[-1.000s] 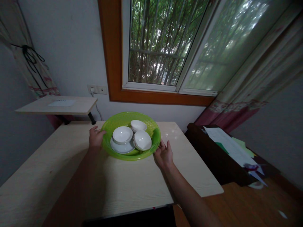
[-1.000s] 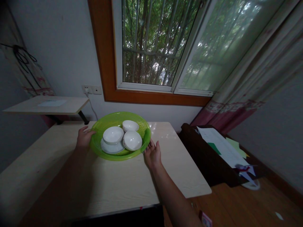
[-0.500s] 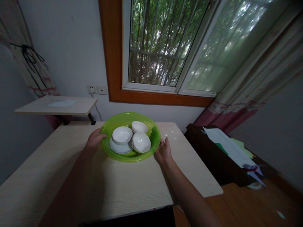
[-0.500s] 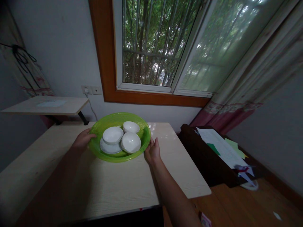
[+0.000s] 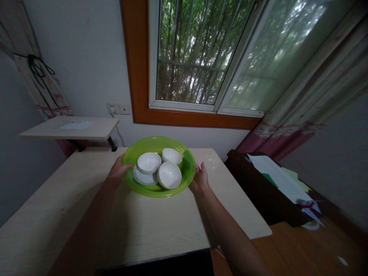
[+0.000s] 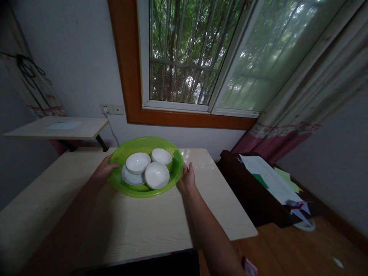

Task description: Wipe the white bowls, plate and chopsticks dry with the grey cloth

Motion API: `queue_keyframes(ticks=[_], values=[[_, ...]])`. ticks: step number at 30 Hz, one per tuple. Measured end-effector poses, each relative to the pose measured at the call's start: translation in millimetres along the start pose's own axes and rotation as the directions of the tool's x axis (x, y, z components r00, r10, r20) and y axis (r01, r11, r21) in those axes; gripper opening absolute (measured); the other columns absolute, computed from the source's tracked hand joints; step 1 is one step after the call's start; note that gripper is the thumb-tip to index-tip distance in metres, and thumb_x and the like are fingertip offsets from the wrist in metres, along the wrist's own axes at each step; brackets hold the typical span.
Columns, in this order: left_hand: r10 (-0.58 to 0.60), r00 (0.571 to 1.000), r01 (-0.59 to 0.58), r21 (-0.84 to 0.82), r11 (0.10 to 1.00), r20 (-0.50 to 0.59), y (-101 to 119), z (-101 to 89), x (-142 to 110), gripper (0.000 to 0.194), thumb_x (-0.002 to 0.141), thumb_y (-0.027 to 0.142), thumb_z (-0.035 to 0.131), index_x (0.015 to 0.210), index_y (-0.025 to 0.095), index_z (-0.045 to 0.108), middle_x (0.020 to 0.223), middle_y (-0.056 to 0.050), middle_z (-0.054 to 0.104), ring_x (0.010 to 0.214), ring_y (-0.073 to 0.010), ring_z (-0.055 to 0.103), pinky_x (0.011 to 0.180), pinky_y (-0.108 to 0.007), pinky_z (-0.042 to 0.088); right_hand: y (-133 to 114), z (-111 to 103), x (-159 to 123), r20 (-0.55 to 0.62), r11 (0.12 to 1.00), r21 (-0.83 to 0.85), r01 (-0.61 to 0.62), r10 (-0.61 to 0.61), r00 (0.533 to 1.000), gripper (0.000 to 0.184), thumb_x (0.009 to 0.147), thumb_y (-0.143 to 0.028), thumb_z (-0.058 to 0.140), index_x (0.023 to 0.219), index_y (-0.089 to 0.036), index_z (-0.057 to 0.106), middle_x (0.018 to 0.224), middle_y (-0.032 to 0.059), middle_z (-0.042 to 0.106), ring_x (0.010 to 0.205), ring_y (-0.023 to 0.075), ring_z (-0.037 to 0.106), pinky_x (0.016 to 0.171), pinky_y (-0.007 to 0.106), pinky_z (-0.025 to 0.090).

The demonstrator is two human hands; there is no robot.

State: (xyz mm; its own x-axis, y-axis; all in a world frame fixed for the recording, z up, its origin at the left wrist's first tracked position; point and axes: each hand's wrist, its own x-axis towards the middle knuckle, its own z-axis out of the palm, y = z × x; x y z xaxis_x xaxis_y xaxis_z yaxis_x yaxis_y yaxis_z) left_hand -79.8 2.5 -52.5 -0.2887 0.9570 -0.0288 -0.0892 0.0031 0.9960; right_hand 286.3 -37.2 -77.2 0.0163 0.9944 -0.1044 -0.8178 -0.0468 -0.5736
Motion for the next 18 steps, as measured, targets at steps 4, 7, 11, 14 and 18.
queue_keyframes(ticks=[4, 7, 11, 14, 18], values=[[-0.012, 0.978, 0.024, 0.056, 0.998, -0.208, -20.8, -0.7, -34.9, 0.084, 0.055, 0.010, 0.086, 0.133, 0.019, 0.055, 0.126, -0.015, 0.067, 0.107, -0.0299, 0.071, 0.082, -0.037, 0.061, 3.8, -6.8, -12.6, -0.023, 0.999, 0.000, 0.033, -0.033, 0.999, 0.050, 0.103, -0.060, 0.040, 0.116, -0.025, 0.073, 0.113, 0.0070, 0.079, 0.113, 0.0263, 0.073, 0.104, 0.047, 0.056], [-0.018, 0.970, 0.035, 0.065, 0.997, -0.243, -27.8, 0.2, -54.5, 0.079, 0.060, 0.017, 0.087, 0.132, 0.022, 0.053, 0.137, -0.015, 0.061, 0.107, -0.0276, 0.070, 0.076, -0.034, 0.061, 6.6, -11.3, -21.3, -0.027, 0.999, -0.004, 0.053, -0.053, 0.998, 0.048, 0.104, -0.058, 0.040, 0.116, -0.025, 0.073, 0.114, 0.0067, 0.079, 0.112, 0.0248, 0.073, 0.105, 0.044, 0.056], [0.009, 0.975, 0.010, 0.085, 0.996, -0.223, -24.4, -0.7, -57.9, 0.067, 0.064, 0.017, 0.081, 0.126, 0.024, 0.059, 0.129, -0.012, 0.067, 0.104, -0.0279, 0.071, 0.075, -0.033, 0.061, 9.8, -15.4, -26.2, -0.005, 0.999, -0.022, 0.043, -0.043, 0.999, 0.048, 0.104, -0.058, 0.039, 0.117, -0.027, 0.073, 0.110, 0.0049, 0.079, 0.109, 0.0246, 0.074, 0.103, 0.045, 0.057], [0.044, 0.990, -0.035, 0.067, 0.997, -0.137, -16.0, -4.2, -49.8, 0.061, 0.066, 0.018, 0.076, 0.125, 0.023, 0.063, 0.117, -0.009, 0.073, 0.097, -0.0270, 0.073, 0.075, -0.034, 0.060, 10.2, -15.5, -24.1, -0.010, 0.999, -0.024, 0.027, -0.028, 1.000, 0.049, 0.106, -0.056, 0.037, 0.115, -0.025, 0.073, 0.107, 0.0042, 0.080, 0.106, 0.0230, 0.074, 0.102, 0.042, 0.058], [0.029, 0.999, -0.029, 0.002, 1.000, 0.040, -0.3, -8.7, -33.8, 0.063, 0.062, 0.020, 0.073, 0.125, 0.019, 0.067, 0.104, -0.007, 0.077, 0.082, -0.0242, 0.074, 0.070, -0.032, 0.059, 8.1, -12.3, -15.1, -0.049, 0.999, -0.041, 0.013, -0.015, 0.999, 0.050, 0.107, -0.055, 0.034, 0.112, -0.025, 0.074, 0.106, 0.0044, 0.081, 0.107, 0.0241, 0.075, 0.101, 0.044, 0.058]])
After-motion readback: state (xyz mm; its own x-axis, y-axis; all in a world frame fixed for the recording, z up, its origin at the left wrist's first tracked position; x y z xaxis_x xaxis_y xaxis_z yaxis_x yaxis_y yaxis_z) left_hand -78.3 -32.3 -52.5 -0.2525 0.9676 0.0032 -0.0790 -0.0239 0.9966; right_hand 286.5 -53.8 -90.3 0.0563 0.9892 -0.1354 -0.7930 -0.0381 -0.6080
